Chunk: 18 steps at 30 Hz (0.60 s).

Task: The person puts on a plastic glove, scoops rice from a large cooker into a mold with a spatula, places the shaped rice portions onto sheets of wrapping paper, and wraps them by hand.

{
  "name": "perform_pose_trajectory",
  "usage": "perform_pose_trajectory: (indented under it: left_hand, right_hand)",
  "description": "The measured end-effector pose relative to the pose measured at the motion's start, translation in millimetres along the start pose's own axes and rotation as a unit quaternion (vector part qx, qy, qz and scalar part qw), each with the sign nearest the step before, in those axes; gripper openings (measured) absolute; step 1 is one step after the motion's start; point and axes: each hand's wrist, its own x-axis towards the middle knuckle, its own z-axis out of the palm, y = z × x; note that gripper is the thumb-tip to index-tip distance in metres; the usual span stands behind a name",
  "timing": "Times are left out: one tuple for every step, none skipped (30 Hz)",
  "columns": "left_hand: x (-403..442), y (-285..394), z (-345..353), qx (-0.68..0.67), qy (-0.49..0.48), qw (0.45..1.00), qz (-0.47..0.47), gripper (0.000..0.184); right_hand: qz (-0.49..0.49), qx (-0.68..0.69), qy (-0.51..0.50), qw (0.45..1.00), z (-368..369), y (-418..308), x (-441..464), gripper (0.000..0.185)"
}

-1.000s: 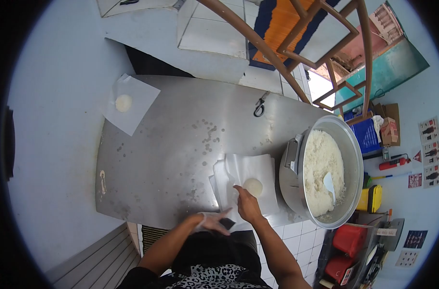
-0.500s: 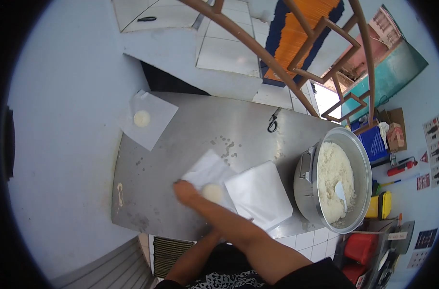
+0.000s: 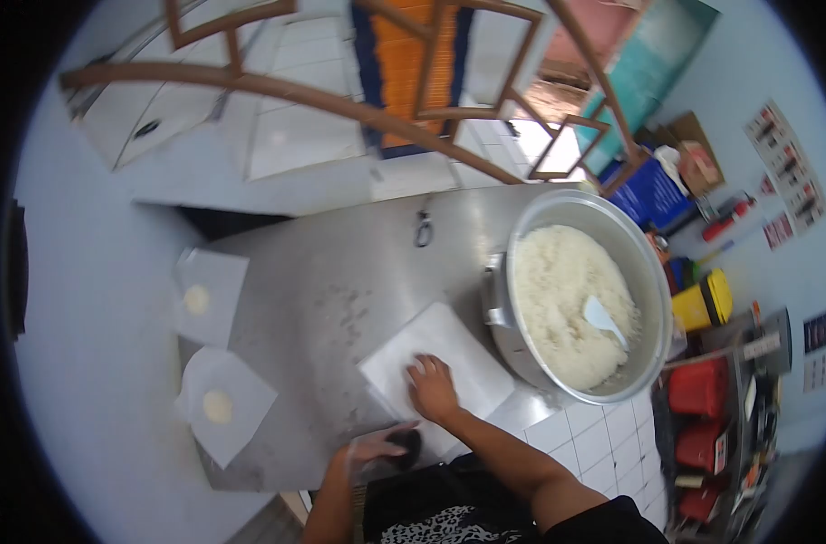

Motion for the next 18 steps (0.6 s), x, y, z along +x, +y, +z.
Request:
perform_pose_trajectory:
  left_hand:
    - [-8.7, 5.1, -10.4, -0.098, -0.033, 0.995, 0.012, 0.088]
    - [-21.8, 15.3, -13.3, -0.200, -0.064, 0.978, 0.014, 0.091]
    - [-31.2, 33.8, -10.1, -0.229, -0.064, 0.970, 0.051, 0.094]
    - [-37.1, 52.6, -7.4, -0.260, -0.061, 0.959, 0.090, 0.098]
    - [-46.0, 49.2, -11.0, -0.308, 0.012, 0.944, 0.119, 0.100]
    - [-55.4, 45.6, -16.4, -0.353, 0.091, 0.919, 0.150, 0.102]
    - [-57.9, 64.9, -20.4, -0.362, 0.064, 0.909, 0.195, 0.106]
    - [-56.4, 67.4, -23.7, -0.371, 0.074, 0.886, 0.270, 0.112]
    - [-55.6, 76.3, -25.5, -0.378, 0.104, 0.868, 0.304, 0.115]
    - [-46.1, 108.8, -6.7, -0.375, 0.068, 0.859, 0.341, 0.115]
    - [-34.5, 127.0, 7.8, -0.352, 0.097, 0.861, 0.355, 0.116]
    - [-22.6, 139.8, 22.4, -0.329, 0.128, 0.859, 0.371, 0.116]
    - [-10.4, 154.5, 39.5, -0.305, 0.161, 0.854, 0.388, 0.117]
    - [9.1, 178.1, 62.8, -0.260, 0.168, 0.874, 0.375, 0.122]
    - [35.4, 199.8, 85.2, -0.202, 0.151, 0.876, 0.410, 0.125]
    - [61.3, 220.7, 106.9, -0.143, 0.134, 0.877, 0.439, 0.128]
    - [80.9, 229.6, 122.6, -0.098, 0.132, 0.875, 0.456, 0.129]
    - [100.6, 238.2, 138.2, -0.053, 0.130, 0.869, 0.474, 0.129]
  right_hand:
    - [0.020, -0.062, -0.070, 0.995, -17.6, 18.5, -26.3, 0.056]
    - [0.041, -0.068, -0.087, 0.993, -26.4, 23.9, -43.5, 0.060]
    - [0.062, -0.071, -0.107, 0.990, -33.7, 25.7, -56.9, 0.063]
    - [0.045, -0.042, -0.077, 0.995, -46.2, 21.9, -60.2, 0.064]
    - [0.023, -0.013, -0.047, 0.999, -66.6, 13.8, -57.4, 0.066]
    - [-0.035, 0.033, 0.032, 0.998, -111.9, 0.5, -52.3, 0.057]
    - [-0.041, 0.070, 0.095, 0.992, -158.2, -0.4, -52.0, 0.048]
    - [-0.049, 0.109, 0.158, 0.980, -198.6, 8.6, -52.5, 0.039]
    - [-0.023, 0.089, 0.265, 0.960, -235.2, 37.5, -53.7, 0.028]
    - [0.017, 0.124, 0.356, 0.926, -256.8, 82.3, -58.4, 0.031]
    - [0.065, 0.044, 0.368, 0.927, -293.8, 124.8, -59.3, 0.035]
    - [0.112, -0.021, 0.327, 0.938, -310.7, 180.1, -57.7, 0.029]
    - [0.192, -0.054, 0.227, 0.953, -313.0, 236.6, -60.5, 0.024]
    - [0.225, -0.139, 0.056, 0.963, -311.5, 279.6, -68.3, 0.019]
    - [0.215, -0.156, -0.030, 0.964, -309.9, 302.2, -67.2, 0.019]
    - [0.205, -0.172, -0.117, 0.957, -304.5, 319.1, -71.5, 0.019]
    - [0.195, -0.185, -0.205, 0.941, -299.1, 331.5, -78.7, 0.019]
    - [0.155, -0.194, -0.197, 0.948, -296.7, 341.2, -80.4, 0.020]
